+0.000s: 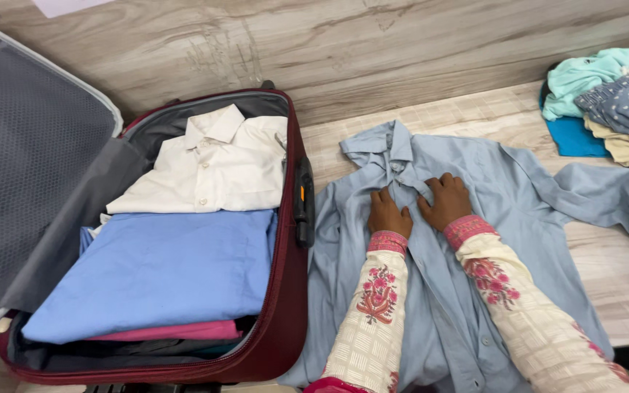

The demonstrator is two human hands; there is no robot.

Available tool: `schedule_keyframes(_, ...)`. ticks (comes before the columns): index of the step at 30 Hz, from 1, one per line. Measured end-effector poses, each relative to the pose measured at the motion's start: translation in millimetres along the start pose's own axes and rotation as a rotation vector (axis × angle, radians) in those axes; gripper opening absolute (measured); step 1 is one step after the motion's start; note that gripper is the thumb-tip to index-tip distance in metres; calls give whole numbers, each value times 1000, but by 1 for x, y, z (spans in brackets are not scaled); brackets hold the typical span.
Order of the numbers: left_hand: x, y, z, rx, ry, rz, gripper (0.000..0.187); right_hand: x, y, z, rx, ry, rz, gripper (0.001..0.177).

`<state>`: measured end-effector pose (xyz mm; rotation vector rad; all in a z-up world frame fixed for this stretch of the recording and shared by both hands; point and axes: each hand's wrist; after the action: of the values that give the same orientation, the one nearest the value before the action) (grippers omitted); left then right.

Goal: The person buttons a white shirt, folds it, and places it into an open suitcase before spreading out a blue shirt and beginning to button it by hand.

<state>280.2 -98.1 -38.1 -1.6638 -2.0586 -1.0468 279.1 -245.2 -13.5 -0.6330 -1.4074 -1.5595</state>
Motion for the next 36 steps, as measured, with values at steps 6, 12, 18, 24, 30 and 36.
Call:
schedule_keyframes(6,36,10,-6,29,72,216,61,43,5,19,74,392,-67,59)
schedule_keyframes(12,25,12,0,-135,39,35,62,54,4,41,153,398,191,76)
schedule_keyframes(18,7,33,-15,199,151,114,64,38,7,22,-87,472,182,78)
schedule_keyframes(24,15,30,-10,257,-144,-150,44,10,17,-1,-159,416,38,76)
schedule_keyframes(30,22,21,-18,103,67,-67,45,5,26,8,-146,87,144,53)
schedule_keyframes(36,37,21,-26,37,271,-34,88,-4,25,-6,-190,335,118,44)
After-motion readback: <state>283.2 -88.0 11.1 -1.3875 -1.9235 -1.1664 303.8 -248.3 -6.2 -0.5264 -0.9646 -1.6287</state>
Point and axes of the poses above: each hand's wrist, its own y-axis towards the middle knuckle, its own x-axis out of the back of the hand, z = x × y, and after that the axes turned 5 degrees about z, right-handed
